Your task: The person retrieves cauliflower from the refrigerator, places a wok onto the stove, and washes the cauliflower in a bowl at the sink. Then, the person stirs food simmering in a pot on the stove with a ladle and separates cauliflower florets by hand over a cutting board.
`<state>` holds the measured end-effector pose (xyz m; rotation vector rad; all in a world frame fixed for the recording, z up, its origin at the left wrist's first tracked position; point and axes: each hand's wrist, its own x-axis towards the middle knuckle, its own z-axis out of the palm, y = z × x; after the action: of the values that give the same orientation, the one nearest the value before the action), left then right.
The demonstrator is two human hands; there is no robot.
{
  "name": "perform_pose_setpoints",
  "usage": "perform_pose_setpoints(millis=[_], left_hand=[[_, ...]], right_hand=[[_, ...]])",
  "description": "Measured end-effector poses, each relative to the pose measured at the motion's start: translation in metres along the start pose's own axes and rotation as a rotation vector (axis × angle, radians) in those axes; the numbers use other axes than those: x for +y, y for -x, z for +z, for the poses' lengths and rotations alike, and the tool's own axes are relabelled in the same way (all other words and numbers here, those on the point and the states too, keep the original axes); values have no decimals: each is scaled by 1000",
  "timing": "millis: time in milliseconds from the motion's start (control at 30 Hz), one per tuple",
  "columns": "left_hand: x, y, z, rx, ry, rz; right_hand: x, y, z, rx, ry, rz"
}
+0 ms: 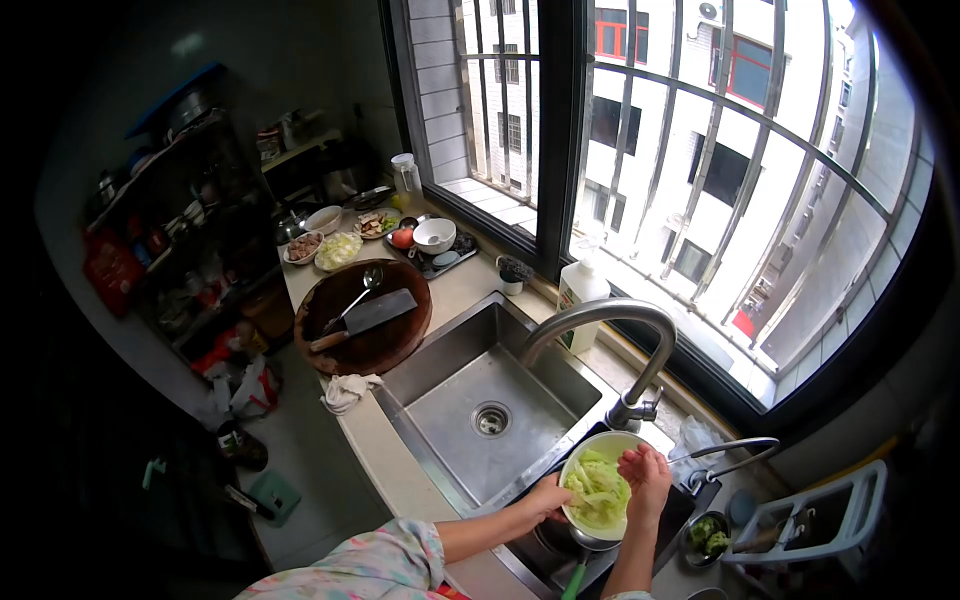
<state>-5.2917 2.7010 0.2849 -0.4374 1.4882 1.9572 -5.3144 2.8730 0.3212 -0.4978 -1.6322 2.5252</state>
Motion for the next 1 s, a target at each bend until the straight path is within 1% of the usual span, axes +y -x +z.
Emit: perform_pose_setpoints(millis=[33,67,100,167,200,233,267,300,367,467,567,600,633,800,900,933,1000], left_hand=[[0,3,-2,0,43,-14],[-2,-1,-7,-31,37,-30],[-4,-5,-12,-55,64,-64],[-7,-5,-15,16,101,-45],[-4,-4,-14,20,97,-32],[-1,-1,-14,-30,85,-12],[-3,-3,-11,-24,54,-2],[-2,-2,-8,-30,44,-5],[3,5,2,-20,38,-33],[-2,5,-3,-32,-5,-31],[-10,6,-6,-1,-34,-79],[-11,9,-4,14,-46,-82],[-12,11,-3,20,-40,-79],[-18,10,-4,33,9,-97],[-20,9,-6,56,25,-100],[-21,8,-8,65,27,-101],[-20,7,-11,84,31,-100]], right_hand=[[-1,3,-2,-1,76,2],[4,4,-8,49,242,-105],[21,-3,-29,100,452,-263],[26,8,-39,185,961,-514],[15,24,-28,113,1123,-495],[23,24,-34,-17,1338,-527],[23,31,-27,-123,1460,-430],[24,36,-19,-227,1472,-296],[12,58,14,-224,1674,-232],[32,47,-16,-254,1605,-423],[46,28,-50,-124,1687,-415],[29,35,-44,-74,1615,-350],[24,36,-42,-36,1607,-313],[20,41,-39,103,1535,-175],[33,56,-36,-139,1484,-305],[40,57,-40,-185,1429,-409],[39,52,-43,-19,1249,-361]])
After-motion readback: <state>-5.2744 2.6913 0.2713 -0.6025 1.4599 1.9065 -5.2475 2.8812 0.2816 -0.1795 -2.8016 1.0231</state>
